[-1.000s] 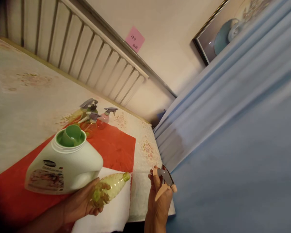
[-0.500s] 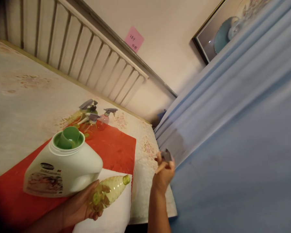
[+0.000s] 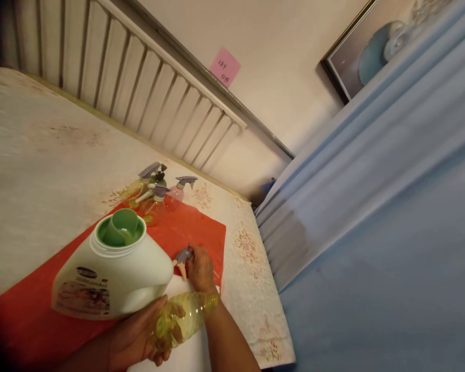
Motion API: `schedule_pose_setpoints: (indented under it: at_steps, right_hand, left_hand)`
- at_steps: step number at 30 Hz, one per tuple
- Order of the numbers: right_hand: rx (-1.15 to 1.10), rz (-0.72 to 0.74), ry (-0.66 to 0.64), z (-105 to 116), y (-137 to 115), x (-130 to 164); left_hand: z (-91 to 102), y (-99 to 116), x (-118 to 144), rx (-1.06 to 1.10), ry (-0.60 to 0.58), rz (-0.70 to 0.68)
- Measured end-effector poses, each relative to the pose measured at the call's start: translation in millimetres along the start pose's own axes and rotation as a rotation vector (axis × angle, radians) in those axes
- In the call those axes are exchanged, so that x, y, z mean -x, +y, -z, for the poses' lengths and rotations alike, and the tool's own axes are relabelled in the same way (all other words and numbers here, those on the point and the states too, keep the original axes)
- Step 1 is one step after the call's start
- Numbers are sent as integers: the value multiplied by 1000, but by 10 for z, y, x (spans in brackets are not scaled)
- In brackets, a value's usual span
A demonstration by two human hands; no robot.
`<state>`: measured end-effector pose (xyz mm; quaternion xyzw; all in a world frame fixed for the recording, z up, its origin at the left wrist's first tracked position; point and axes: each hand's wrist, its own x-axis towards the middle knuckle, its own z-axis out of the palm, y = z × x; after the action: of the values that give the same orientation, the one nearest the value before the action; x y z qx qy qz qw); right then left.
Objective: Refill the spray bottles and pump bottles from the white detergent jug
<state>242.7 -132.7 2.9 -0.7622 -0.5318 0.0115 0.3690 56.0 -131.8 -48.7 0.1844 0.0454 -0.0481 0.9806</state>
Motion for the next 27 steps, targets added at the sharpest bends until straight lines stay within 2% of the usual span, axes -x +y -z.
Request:
schedule_pose_setpoints:
  at_steps: [3,6,10,13,17,19,21,27]
  right_hand:
    - [-18,-33,-21,-84,56,-10]
    - [-75,-82,-4,-59,67,6]
    - [-203,-192,48,148,33,160]
    - [-349,-279,33,369,-36,426]
    - [-532,-381,53,610,-208,886]
    - [-751,-456,97,686,-320,1077]
    - [-875,-476,94,739,-437,1204]
    - [-779,-397,64,823,-766,1255]
  left_hand:
    - [13,-5,-12,-3,1,0]
    - [9,-2,-7,-7,6,-4]
    - [-2,3,8,6,-1,-6]
    - [-5,4,7,14,-20,-10]
    - [-32,5,16,19,-21,-23]
    - [-50,6,27,18,-32,-31]
    - [-61,9,41,11,-57,-47]
    - [-98,48,125,-89,-152,-75]
